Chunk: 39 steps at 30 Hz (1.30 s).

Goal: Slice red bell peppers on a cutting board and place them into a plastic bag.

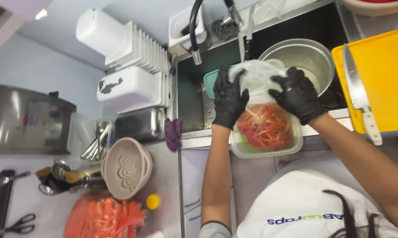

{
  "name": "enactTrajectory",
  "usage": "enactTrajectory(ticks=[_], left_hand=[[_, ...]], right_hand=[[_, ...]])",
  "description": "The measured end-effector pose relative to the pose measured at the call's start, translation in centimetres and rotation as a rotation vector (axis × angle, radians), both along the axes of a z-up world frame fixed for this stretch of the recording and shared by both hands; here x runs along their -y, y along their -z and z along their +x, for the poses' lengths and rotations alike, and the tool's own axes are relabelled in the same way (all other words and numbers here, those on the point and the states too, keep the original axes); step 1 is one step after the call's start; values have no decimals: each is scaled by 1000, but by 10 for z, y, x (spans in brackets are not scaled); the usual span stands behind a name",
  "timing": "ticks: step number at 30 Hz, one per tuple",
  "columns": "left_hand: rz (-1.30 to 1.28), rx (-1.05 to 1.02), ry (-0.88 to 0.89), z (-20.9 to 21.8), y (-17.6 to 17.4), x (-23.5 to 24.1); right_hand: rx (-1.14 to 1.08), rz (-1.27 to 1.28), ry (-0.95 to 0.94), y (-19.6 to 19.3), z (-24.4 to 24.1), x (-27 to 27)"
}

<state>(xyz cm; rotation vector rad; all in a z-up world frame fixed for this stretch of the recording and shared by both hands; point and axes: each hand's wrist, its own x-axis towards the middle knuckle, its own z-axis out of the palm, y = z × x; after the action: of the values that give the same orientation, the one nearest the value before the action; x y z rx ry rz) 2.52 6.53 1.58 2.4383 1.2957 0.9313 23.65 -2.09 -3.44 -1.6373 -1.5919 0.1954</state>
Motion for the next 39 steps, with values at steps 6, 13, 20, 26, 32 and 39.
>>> enactTrajectory(ticks=[6,13,20,26,32,39], left_hand=[[120,-383,146,-4,3,24],[149,66,-111,11,-72,98],[10,303,104,152,-44,171],[-26,233,171,344,40,123],[-153,300,-355,480,78,0],[-401,553,-459,500,110,-29]], right_hand=[[114,-73,-71,-32,31,45],[108,-92,324,71,175,178],[313,-296,424,110,259,232],[213,-305,171,113,303,208],[-30,-174,49,78,345,231],[-321,-324,-5,96,418,290]])
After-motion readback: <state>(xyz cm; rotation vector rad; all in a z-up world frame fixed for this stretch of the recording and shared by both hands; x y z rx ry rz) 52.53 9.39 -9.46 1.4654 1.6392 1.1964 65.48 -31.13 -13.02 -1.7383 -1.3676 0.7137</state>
